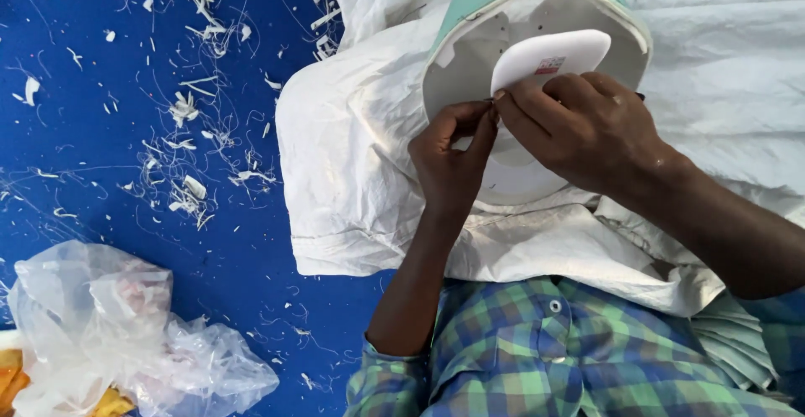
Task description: The person trims excess material and threads from shoe upper components using snips or small scissors.
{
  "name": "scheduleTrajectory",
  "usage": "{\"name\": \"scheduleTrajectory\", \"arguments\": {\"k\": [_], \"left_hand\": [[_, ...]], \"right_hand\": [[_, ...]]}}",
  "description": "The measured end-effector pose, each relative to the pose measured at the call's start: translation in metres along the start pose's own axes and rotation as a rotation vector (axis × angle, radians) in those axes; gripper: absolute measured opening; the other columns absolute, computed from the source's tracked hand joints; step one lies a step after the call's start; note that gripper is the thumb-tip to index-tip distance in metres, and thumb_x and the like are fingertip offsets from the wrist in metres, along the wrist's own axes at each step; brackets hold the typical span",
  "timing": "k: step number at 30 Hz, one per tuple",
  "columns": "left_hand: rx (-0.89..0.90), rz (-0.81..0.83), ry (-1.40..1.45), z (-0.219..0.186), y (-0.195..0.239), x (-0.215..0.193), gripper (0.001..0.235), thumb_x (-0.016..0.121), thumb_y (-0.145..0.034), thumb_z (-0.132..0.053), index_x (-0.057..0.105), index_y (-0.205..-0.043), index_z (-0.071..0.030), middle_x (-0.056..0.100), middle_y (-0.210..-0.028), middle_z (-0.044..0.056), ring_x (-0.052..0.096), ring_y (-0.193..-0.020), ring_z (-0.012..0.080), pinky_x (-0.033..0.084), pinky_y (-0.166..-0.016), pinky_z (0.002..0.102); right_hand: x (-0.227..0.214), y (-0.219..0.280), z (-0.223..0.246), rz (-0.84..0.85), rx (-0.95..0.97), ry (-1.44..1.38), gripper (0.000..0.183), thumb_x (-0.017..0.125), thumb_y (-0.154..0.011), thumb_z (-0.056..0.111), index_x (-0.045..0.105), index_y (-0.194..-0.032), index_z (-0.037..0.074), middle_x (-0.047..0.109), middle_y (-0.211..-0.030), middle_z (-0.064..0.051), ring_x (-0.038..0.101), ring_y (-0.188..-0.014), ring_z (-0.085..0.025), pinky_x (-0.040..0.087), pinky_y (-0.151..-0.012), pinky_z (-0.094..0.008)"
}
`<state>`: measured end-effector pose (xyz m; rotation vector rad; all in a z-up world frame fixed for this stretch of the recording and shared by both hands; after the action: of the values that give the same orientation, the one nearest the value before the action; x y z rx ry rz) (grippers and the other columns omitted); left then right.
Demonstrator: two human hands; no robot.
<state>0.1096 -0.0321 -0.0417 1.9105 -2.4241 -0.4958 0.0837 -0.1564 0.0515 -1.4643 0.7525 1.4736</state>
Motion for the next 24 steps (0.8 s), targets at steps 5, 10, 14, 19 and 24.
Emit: {"name": "scheduleTrajectory", "arguments": {"k": [5, 10, 14, 19, 24], "left_hand": [[-0.058, 0.041, 0.047, 0.003, 0.004, 0.008, 0.015, 0.076, -0.095, -0.008, 0.075, -0.107, 0.0, 0.079, -0.096, 0.007, 0.076, -0.088, 0.0107, 0.062, -0.071, 0.024], [0.07, 0.067, -0.027, -0.013, 0.008, 0.014, 0.015, 0.077, -0.097, -0.01, 0.074, -0.108, 0.0, 0.078, -0.098, 0.009, 0.077, -0.089, 0.0135, 0.062, -0.081, 0.028], [0.145, -0.028, 0.166, 0.001, 0.007, -0.034, 0.013, 0.07, -0.103, -0.014, 0.07, -0.108, -0.002, 0.073, -0.092, 0.007, 0.071, -0.082, 0.0136, 0.061, -0.077, 0.03], [0.472, -0.44, -0.372, -0.079, -0.007, -0.131, 0.039, 0.061, -0.115, -0.018, 0.053, -0.143, 0.008, 0.06, -0.138, 0.017, 0.063, -0.126, 0.0247, 0.056, -0.109, 0.035], [0.35, -0.261, -0.243, -0.057, -0.002, -0.096, 0.027, 0.07, -0.108, -0.015, 0.058, -0.13, -0.002, 0.065, -0.13, 0.013, 0.068, -0.106, 0.0181, 0.059, -0.089, 0.029]], "right_hand": [[-0.002, 0.01, -0.005, -0.036, 0.04, -0.063, 0.029, 0.078, -0.091, 0.01, 0.076, -0.12, 0.007, 0.073, -0.11, -0.003, 0.072, -0.09, -0.018, 0.061, -0.072, -0.033], [-0.001, 0.027, -0.022, -0.054, 0.219, -0.267, 0.014, 0.079, -0.092, 0.003, 0.078, -0.106, 0.007, 0.076, -0.097, -0.006, 0.073, -0.079, -0.019, 0.054, -0.059, -0.031], [-0.001, 0.084, -0.063, -0.183, 0.514, -0.485, 0.019, 0.085, -0.1, 0.006, 0.072, -0.114, 0.003, 0.071, -0.112, -0.01, 0.07, -0.086, -0.017, 0.057, -0.07, -0.029], [0.04, 0.187, -0.114, -0.474, 1.104, -1.113, 0.037, 0.082, -0.112, 0.005, 0.056, -0.137, 0.004, 0.061, -0.122, -0.004, 0.064, -0.096, -0.004, 0.057, -0.089, -0.018], [0.041, 0.154, -0.112, -0.155, 1.13, -0.98, 0.066, 0.085, -0.09, 0.009, 0.051, -0.146, 0.002, 0.064, -0.126, -0.007, 0.057, -0.08, -0.007, 0.05, -0.069, -0.022]]}}
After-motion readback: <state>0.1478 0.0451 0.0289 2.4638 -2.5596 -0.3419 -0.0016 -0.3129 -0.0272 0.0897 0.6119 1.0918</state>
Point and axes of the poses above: each hand's wrist, its own y-axis away from the middle knuckle, its own x-axis out of the palm, z = x × y, the point moved 10 cm from there along -y, towards the middle knuckle
